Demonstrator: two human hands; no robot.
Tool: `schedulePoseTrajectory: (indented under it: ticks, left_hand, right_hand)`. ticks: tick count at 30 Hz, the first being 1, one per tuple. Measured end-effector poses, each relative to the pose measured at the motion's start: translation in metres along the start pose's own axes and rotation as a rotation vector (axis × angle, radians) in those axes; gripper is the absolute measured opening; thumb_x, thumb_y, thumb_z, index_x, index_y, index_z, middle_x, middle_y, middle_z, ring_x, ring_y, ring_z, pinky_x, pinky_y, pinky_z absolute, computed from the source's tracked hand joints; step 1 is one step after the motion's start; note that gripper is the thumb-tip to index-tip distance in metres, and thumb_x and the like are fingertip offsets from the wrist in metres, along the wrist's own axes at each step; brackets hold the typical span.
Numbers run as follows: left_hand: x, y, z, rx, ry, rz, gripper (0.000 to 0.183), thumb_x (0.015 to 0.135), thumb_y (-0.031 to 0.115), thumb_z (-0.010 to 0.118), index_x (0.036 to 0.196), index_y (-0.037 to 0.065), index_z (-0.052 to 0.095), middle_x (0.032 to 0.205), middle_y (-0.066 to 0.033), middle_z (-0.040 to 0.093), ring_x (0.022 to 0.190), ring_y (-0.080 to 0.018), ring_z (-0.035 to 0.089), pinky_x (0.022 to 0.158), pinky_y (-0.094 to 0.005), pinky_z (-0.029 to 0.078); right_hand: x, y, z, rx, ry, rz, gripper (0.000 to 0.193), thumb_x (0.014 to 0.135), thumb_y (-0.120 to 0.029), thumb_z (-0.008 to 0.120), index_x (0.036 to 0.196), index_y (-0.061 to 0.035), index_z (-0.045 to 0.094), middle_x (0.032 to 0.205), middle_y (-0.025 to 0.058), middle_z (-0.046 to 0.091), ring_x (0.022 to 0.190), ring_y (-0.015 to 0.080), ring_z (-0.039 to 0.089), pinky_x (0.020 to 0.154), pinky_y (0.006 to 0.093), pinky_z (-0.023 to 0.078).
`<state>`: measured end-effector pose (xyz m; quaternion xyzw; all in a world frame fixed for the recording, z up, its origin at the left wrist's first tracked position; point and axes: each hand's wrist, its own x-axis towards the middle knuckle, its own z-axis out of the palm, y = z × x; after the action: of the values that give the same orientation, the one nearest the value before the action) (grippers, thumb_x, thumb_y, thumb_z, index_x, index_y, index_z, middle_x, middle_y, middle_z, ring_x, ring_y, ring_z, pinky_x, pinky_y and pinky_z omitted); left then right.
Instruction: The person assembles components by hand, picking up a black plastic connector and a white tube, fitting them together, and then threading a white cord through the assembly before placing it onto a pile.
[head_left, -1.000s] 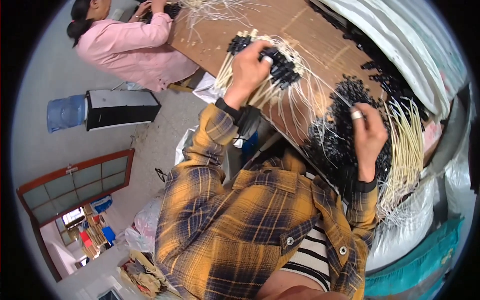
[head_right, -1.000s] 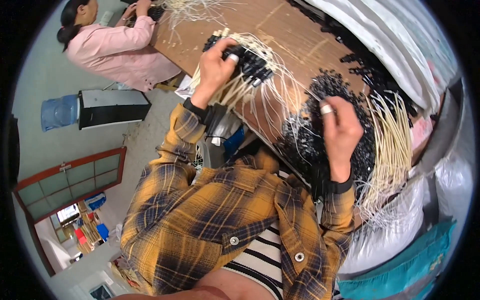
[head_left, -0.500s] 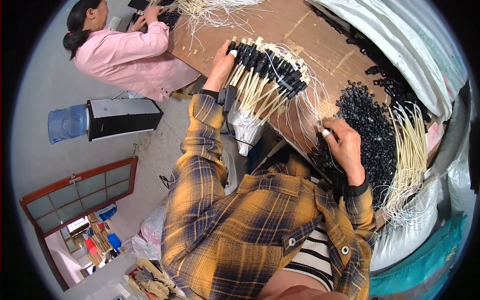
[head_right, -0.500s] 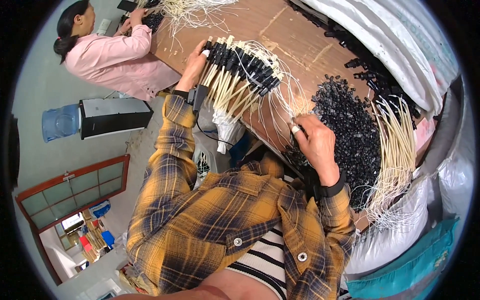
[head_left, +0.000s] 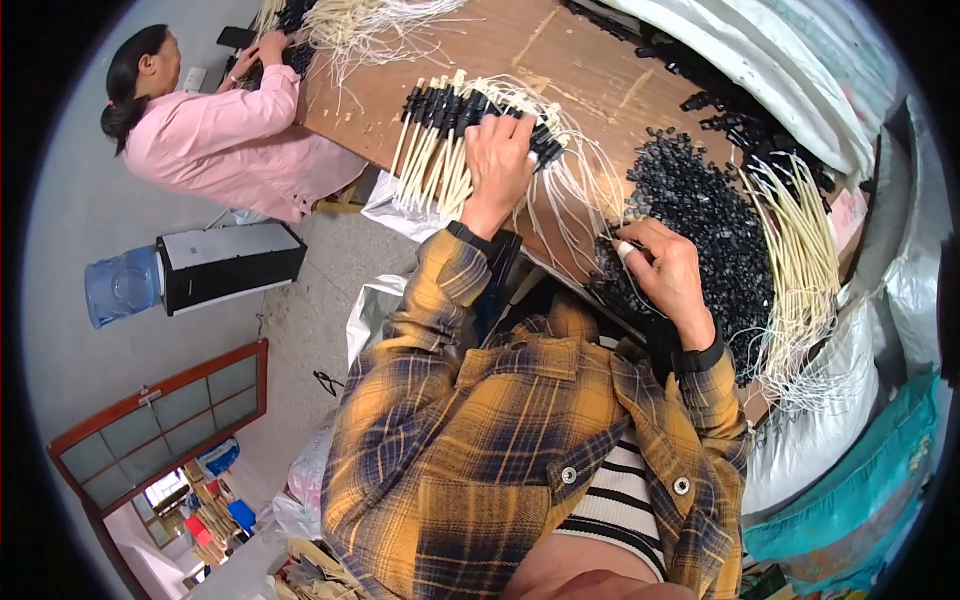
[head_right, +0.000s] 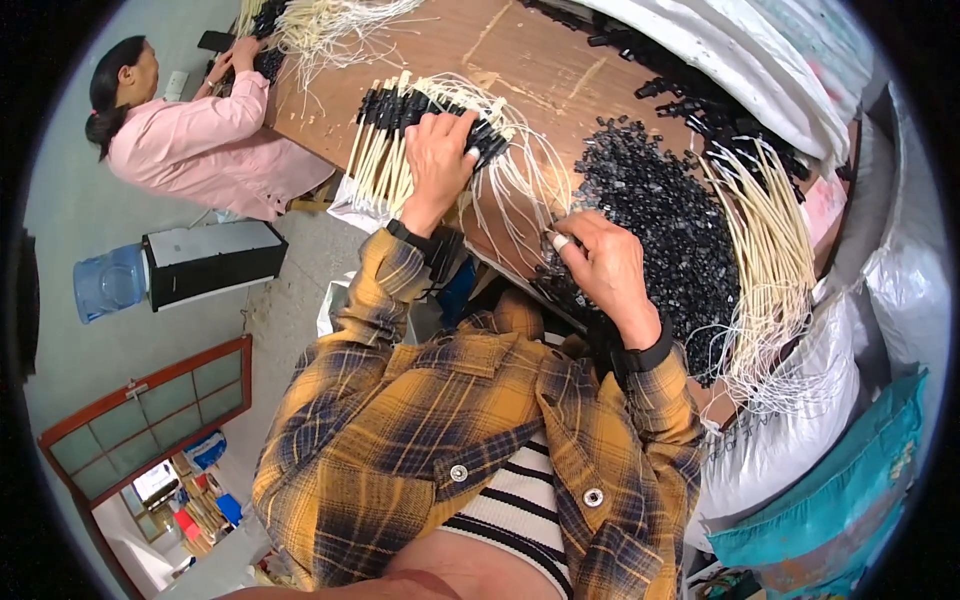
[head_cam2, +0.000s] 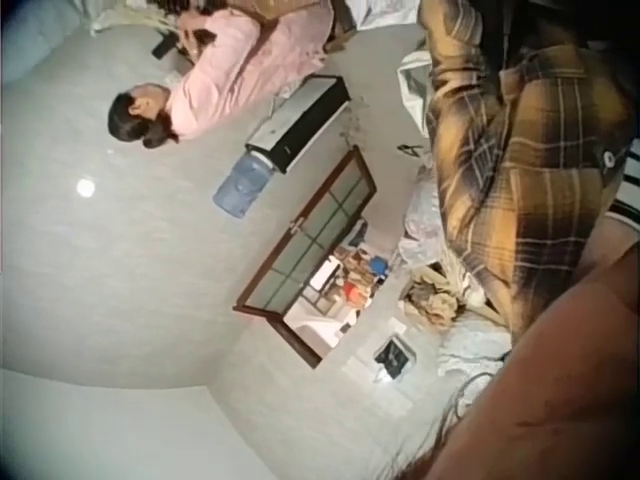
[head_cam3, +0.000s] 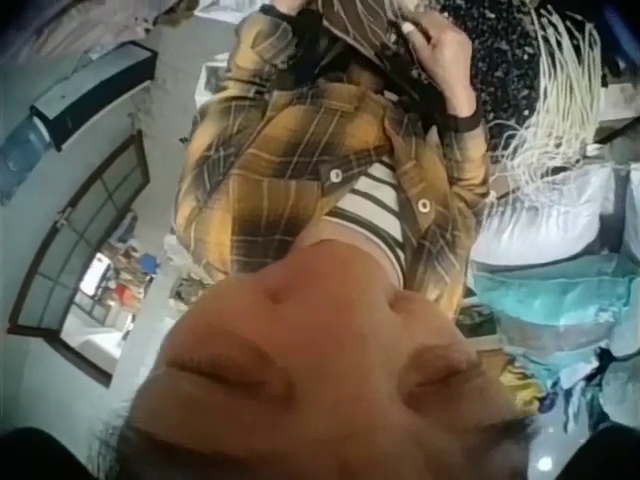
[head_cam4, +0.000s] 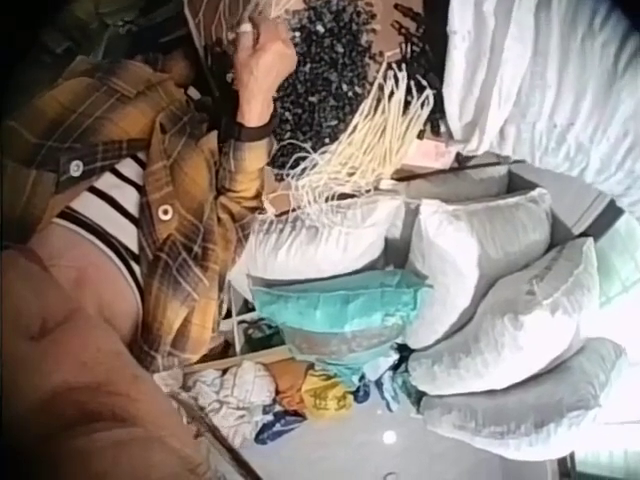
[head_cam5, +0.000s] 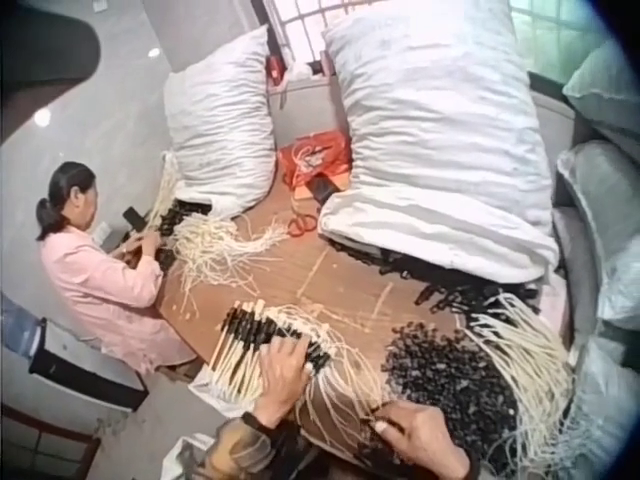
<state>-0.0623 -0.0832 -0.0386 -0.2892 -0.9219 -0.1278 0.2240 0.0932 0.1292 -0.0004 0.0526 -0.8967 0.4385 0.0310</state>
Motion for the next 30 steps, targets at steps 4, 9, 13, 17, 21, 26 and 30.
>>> schedulePoseTrajectory:
  ticks: [4,9,13,17,21,26,30]
  left_hand:
    - [-0.007,0.020,-0.008,-0.219,0.028,-0.015,0.037,0.063,0.000,0.067,0.099,0.010,0.067,0.083,-0.0047,0.055,0.083,-0.0259,0.053,0.072,-0.0385,0.040]
    - [-0.007,0.070,-0.039,-0.674,-0.143,-0.102,0.055,0.069,-0.006,0.064,0.121,0.012,0.059,0.098,-0.0122,0.064,0.089,-0.0320,0.063,0.073,-0.0366,0.050]
    - [-0.014,0.070,-0.035,-0.664,-0.088,0.108,0.050,0.070,-0.006,0.062,0.118,0.009,0.062,0.099,-0.0140,0.065,0.088,-0.0302,0.064,0.075,-0.0354,0.051]
    - [-0.006,0.087,-0.046,-0.667,-0.143,0.074,0.042,0.072,-0.005,0.061,0.111,0.010,0.065,0.090,-0.0113,0.063,0.082,-0.0288,0.063,0.071,-0.0355,0.050]
    - [-0.006,0.084,-0.047,-0.449,-0.152,0.009,0.044,0.070,-0.006,0.060,0.110,0.012,0.066,0.089,-0.0100,0.062,0.079,-0.0277,0.062,0.069,-0.0358,0.049]
    - [-0.004,0.068,-0.058,-0.708,-0.130,0.020,0.043,0.069,-0.006,0.057,0.109,0.007,0.066,0.094,-0.0125,0.066,0.086,-0.0298,0.063,0.073,-0.0348,0.051]
    - [-0.003,0.045,-0.054,-0.629,-0.109,-0.090,0.038,0.071,-0.001,0.057,0.106,0.010,0.066,0.087,-0.0115,0.064,0.081,-0.0308,0.062,0.070,-0.0354,0.049]
  right_hand:
    - [-0.003,0.007,-0.008,0.121,0.088,0.171,0.018,0.082,-0.007,0.063,0.099,-0.0022,0.068,0.083,0.0056,0.065,0.061,0.0105,0.052,0.056,0.0240,0.042]
    - [0.016,0.027,0.009,0.462,0.275,0.216,0.023,0.087,-0.005,0.062,0.109,0.0007,0.065,0.089,-0.0002,0.067,0.067,0.0046,0.051,0.060,0.0193,0.042]
    - [0.024,0.016,0.007,0.871,0.092,0.256,0.023,0.089,-0.017,0.061,0.105,-0.0020,0.068,0.080,-0.0026,0.066,0.060,0.0003,0.045,0.053,0.0156,0.034]
    - [0.020,0.026,0.013,1.014,0.133,0.341,0.014,0.084,-0.014,0.063,0.090,-0.0029,0.069,0.074,-0.0024,0.066,0.058,0.0016,0.049,0.051,0.0184,0.037]
    - [0.022,0.014,0.021,0.120,0.446,0.183,0.018,0.074,-0.009,0.066,0.091,-0.0044,0.067,0.063,0.0048,0.059,0.052,0.0110,0.055,0.048,0.0256,0.043]
    - [0.032,-0.003,0.007,0.401,0.171,-0.018,0.017,0.079,-0.014,0.068,0.090,-0.0026,0.061,0.072,0.0063,0.062,0.060,0.0146,0.056,0.056,0.0280,0.046]
    - [0.026,0.016,0.010,0.781,0.084,0.161,0.023,0.092,-0.024,0.059,0.085,-0.0027,0.061,0.069,-0.0032,0.056,0.056,0.0069,0.044,0.052,0.0220,0.037]
